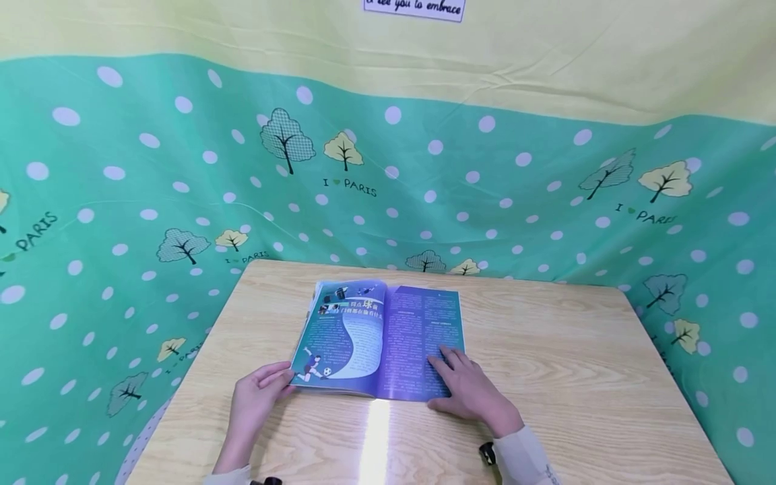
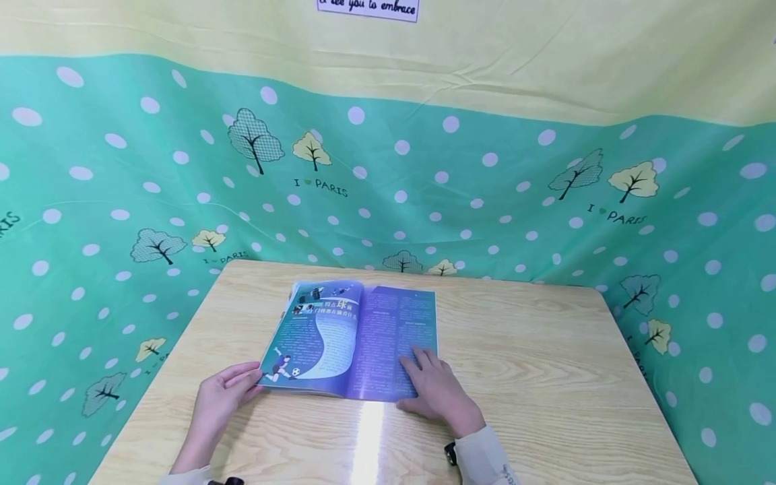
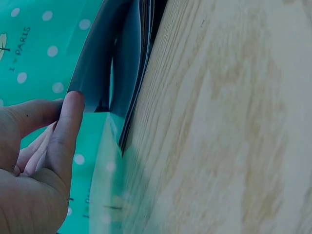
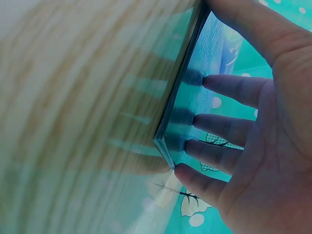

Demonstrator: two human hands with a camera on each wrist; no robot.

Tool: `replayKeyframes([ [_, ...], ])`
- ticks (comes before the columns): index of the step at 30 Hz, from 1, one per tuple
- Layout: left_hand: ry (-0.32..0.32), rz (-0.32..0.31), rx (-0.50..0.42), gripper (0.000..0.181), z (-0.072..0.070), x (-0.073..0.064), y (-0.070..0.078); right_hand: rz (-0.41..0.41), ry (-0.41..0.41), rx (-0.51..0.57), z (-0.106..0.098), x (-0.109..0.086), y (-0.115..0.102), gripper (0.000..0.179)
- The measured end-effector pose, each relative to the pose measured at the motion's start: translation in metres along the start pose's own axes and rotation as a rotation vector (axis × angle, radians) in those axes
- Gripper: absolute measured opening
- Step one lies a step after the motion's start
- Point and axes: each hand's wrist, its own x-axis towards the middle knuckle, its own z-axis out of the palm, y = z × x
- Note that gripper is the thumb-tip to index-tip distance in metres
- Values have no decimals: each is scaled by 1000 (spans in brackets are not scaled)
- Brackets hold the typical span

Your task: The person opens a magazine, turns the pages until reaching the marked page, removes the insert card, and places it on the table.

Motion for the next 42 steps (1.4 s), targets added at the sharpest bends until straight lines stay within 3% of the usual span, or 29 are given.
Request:
replayKeyframes([
  [5,-1,8,7,35,0,0,0,6,-11,11,-2,0,2,82],
  [10,6,9,23,34,-1,2,-1,-3,-3,48,-7,-2,3,68],
  [15,10,-4,32,34,-2,2,0,-5,44,101,-10,-5,7,56],
  [26,4,8,38,32,-2,1,-1,14,184,122,-12,-10,15,50],
  [30,35,27,127,35,-4,-2,-1,64,274,100,-14,-11,18,58],
  [34,84,45,205,38,-6,-4,0,165,340,85,-16,-10,21,72],
  [38,86,53,142,35,-6,-4,1,291,371,104,-16,-8,20,76],
  [42,81,60,114,35,-4,-3,3,370,375,125,-16,-5,18,58],
])
